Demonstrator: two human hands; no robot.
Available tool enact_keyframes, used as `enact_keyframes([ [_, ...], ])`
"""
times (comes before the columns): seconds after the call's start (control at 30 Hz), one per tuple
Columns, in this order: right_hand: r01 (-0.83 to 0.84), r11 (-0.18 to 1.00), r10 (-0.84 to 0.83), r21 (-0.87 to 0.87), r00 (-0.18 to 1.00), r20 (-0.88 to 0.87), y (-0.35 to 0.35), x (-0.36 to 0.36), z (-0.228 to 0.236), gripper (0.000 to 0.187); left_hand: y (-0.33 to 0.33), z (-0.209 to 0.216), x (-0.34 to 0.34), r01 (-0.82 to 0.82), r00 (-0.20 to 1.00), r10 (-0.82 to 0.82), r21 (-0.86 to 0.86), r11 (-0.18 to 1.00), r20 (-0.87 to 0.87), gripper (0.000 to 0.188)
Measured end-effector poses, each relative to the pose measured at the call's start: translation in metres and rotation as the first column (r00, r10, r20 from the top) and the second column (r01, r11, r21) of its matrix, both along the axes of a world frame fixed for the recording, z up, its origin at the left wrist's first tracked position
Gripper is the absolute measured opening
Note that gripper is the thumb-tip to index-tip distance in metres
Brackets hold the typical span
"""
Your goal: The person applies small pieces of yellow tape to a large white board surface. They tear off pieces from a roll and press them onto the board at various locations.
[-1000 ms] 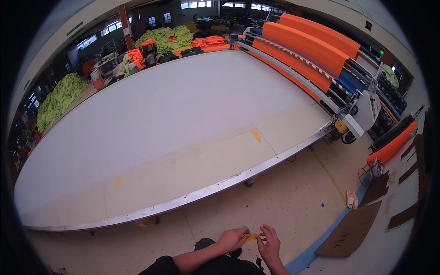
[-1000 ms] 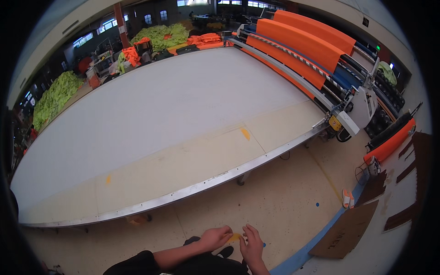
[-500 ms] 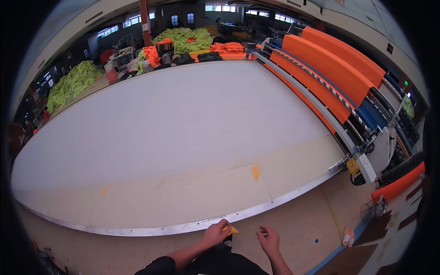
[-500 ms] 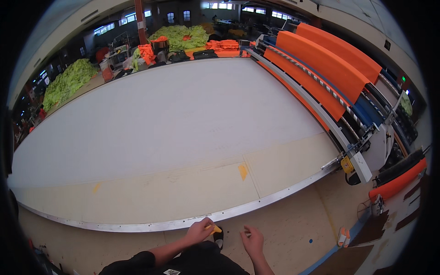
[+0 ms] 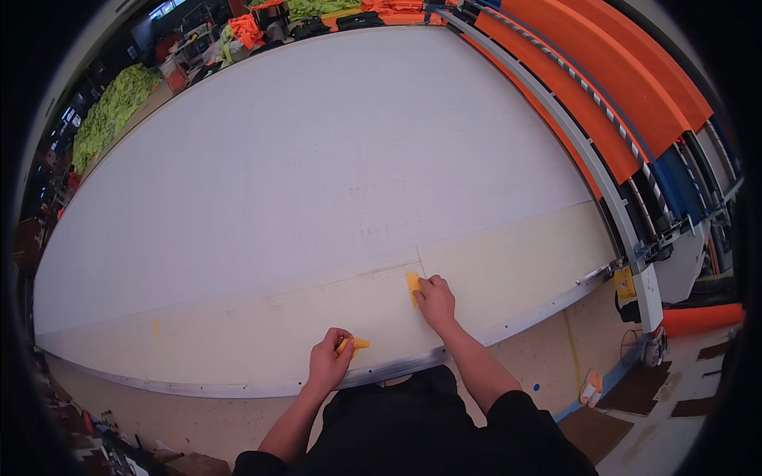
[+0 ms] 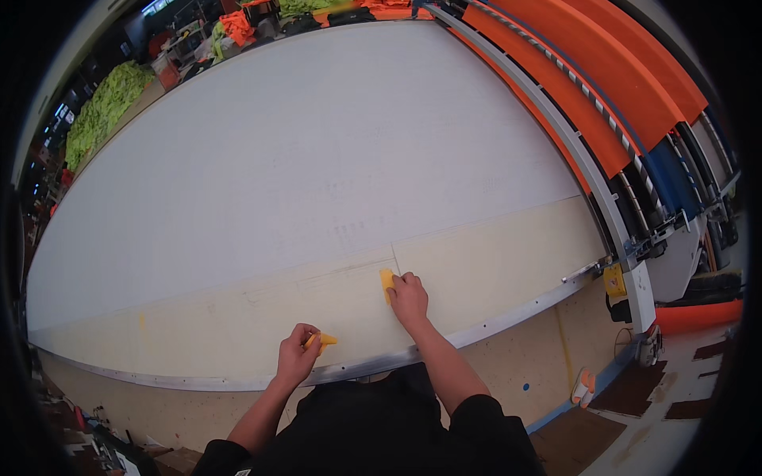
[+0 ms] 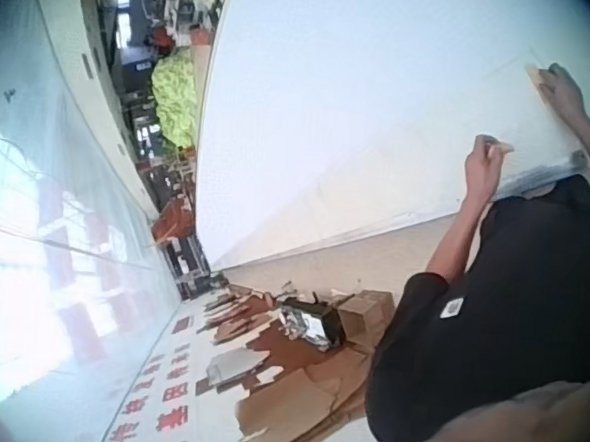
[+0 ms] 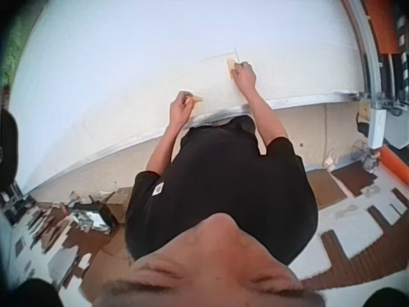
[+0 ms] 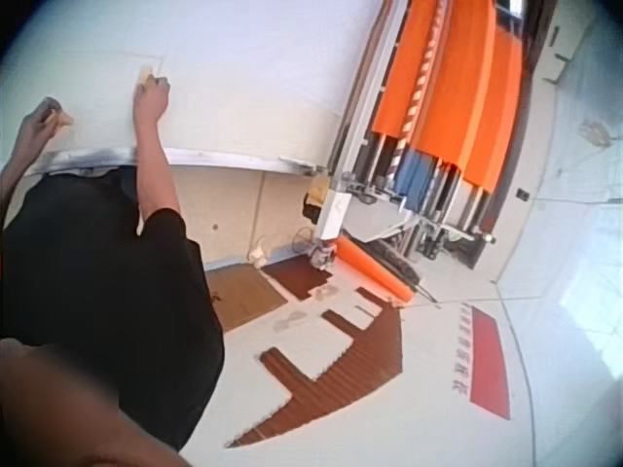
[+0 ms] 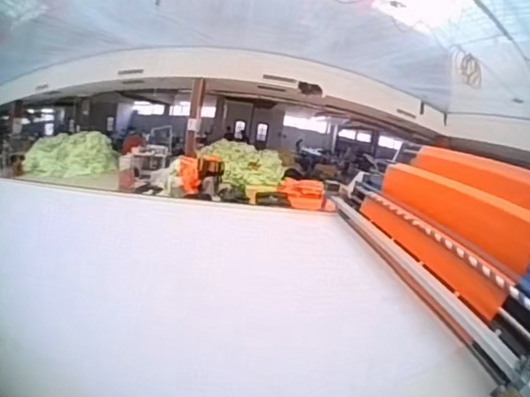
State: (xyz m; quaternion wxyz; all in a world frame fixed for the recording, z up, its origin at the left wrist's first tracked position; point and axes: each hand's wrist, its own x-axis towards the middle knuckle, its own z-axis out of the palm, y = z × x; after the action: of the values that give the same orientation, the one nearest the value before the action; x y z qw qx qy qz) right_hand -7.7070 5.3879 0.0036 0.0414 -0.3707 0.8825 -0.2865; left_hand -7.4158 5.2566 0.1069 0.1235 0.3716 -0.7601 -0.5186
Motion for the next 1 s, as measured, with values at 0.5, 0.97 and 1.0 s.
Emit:
enact_keyframes([
  [0.5, -0.215, 0.976, 0.215, 0.022, 0.976, -0.036, -0.035, -0.058, -0.033, 0.014, 0.071, -0.025, -0.025, -0.378, 0.923, 0.384, 0.144, 0.915, -0.017, 0.012],
  [0.97, -0.170, 0.976, 0.165, -0.134, 0.985, -0.050, -0.012, -0.035, -0.024, 0.011, 0.029, -0.012, -0.033, -0.154, 0.985, 0.163, 0.138, 0.978, -0.061, 0.013],
  [1.0, -0.214, 0.967, 0.210, -0.135, 0.977, -0.049, -0.010, -0.030, -0.019, 0.010, 0.026, -0.013, -0.030, -0.145, 0.987, 0.152, 0.134, 0.980, -0.043, 0.013],
])
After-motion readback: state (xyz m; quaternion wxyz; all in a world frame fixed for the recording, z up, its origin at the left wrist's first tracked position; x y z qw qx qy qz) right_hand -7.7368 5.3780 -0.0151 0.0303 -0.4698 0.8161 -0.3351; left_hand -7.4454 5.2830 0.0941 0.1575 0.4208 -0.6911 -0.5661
